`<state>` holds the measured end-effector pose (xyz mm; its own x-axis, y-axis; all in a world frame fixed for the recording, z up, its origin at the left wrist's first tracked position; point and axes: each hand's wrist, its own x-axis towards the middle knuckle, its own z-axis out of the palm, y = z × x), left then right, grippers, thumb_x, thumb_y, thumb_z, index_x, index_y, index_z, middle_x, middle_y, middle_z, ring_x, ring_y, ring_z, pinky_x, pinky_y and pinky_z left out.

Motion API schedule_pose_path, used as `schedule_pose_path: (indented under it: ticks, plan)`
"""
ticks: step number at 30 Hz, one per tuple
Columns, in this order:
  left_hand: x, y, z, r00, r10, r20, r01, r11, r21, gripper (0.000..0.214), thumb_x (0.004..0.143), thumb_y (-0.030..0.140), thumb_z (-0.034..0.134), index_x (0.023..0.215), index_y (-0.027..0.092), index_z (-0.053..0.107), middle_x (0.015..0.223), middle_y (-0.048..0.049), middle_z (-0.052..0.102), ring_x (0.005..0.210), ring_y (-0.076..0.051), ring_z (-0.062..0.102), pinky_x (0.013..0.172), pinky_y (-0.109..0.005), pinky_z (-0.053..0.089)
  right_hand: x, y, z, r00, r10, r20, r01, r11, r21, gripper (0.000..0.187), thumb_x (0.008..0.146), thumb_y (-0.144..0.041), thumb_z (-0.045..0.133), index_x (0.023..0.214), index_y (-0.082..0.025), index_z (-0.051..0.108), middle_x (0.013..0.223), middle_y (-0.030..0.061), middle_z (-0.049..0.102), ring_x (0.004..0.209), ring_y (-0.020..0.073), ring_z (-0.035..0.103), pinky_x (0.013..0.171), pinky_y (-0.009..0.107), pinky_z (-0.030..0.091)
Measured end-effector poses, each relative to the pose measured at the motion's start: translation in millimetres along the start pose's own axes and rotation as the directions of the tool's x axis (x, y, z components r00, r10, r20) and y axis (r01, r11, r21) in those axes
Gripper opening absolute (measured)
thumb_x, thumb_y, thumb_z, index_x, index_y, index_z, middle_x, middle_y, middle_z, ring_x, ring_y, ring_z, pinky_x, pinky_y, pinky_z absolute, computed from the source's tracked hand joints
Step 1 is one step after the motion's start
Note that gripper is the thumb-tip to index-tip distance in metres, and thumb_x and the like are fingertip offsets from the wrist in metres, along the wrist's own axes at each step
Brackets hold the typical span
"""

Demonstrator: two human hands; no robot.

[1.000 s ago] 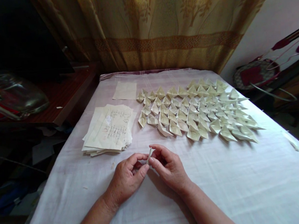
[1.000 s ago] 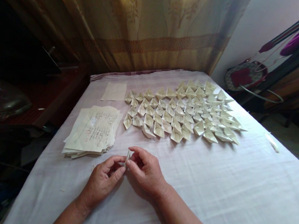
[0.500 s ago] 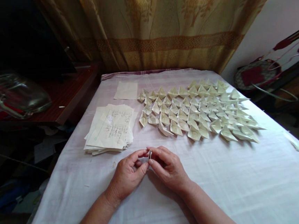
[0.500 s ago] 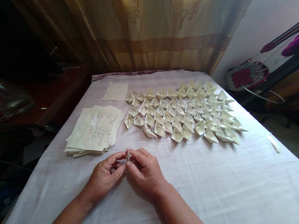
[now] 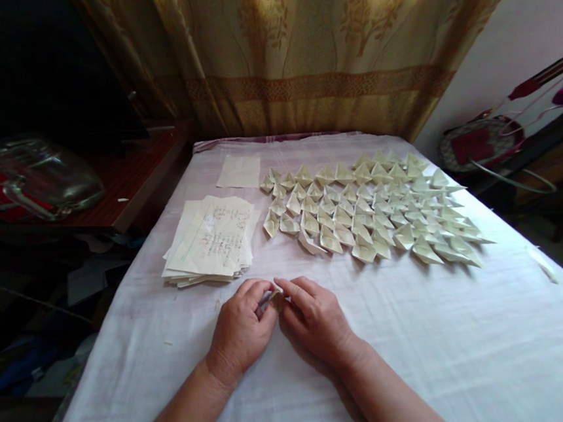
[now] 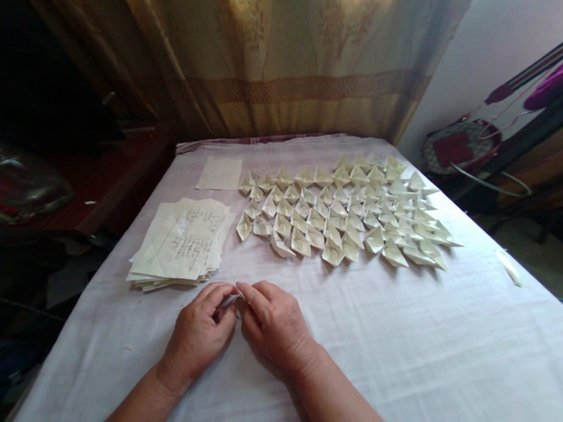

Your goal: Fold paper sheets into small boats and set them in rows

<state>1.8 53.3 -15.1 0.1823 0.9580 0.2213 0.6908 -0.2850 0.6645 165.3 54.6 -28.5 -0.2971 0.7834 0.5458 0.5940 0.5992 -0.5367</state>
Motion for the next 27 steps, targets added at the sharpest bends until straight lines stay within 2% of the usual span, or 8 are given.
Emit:
schedule_pose_path:
  ticks: [4,6,15,21,27]
  plan:
    - [-1,-3,-2.9,0.999,0.019,0.04,-0.021,0.999,0.049,0.022,0.083,0.011,0.054,0.096,0.022,0.067,0.097,-0.0018,0.071,0.084,-0.017,0.067,0.074,-0.026,0.053,1,-4,-1,0.997,0.073,-0.006,-0.073,0.997,-0.025,0.014,0.087,-0.011,0.051,0.092,-0.02,0.06,0.076,0.0024,0.063,0.068,0.0154,0.058,0.065,0.025,0.045]
    - [-1,-5,-4.2,0.997,0.041,0.059,-0.045,0.997,0.061,0.026,0.083,0.009,0.053,0.098,0.022,0.068,0.094,-0.0011,0.072,0.084,-0.017,0.068,0.075,-0.027,0.053,1,-4,-2,0.997,0.08,0.016,-0.08,0.996,-0.027,0.013,0.086,-0.011,0.051,0.085,-0.02,0.059,0.076,0.0025,0.063,0.07,0.0157,0.058,0.066,0.025,0.044]
    - [-3,-10,-10.3,0.982,0.179,0.054,-0.183,0.98,0.075,0.027,0.081,0.004,0.057,0.098,0.022,0.068,0.096,-0.0006,0.073,0.086,-0.016,0.07,0.076,-0.025,0.054,-2,-1,-8,0.99,0.087,0.111,-0.084,0.996,-0.031,0.015,0.086,-0.011,0.053,0.087,-0.02,0.066,0.084,0.0044,0.066,0.074,0.0157,0.061,0.067,0.023,0.045]
    - [-1,-14,-15.7,0.957,0.258,0.132,-0.271,0.959,0.088,0.031,0.081,0.002,0.057,0.099,0.024,0.07,0.1,0.0003,0.073,0.088,-0.015,0.071,0.076,-0.023,0.055,-2,0,-11,0.982,0.099,0.159,-0.094,0.995,-0.039,0.018,0.083,-0.009,0.054,0.086,-0.02,0.069,0.084,0.0038,0.065,0.073,0.0147,0.06,0.067,0.022,0.044]
    - [-1,-10,-21.5,0.947,0.253,0.199,-0.278,0.954,0.111,0.026,0.085,0.009,0.058,0.101,0.024,0.072,0.106,-0.0008,0.073,0.091,-0.015,0.071,0.079,-0.024,0.056,-2,1,-12,0.976,0.096,0.195,-0.086,0.995,-0.056,0.02,0.081,-0.008,0.055,0.085,-0.02,0.069,0.085,0.0039,0.066,0.076,0.0155,0.061,0.07,0.024,0.046]
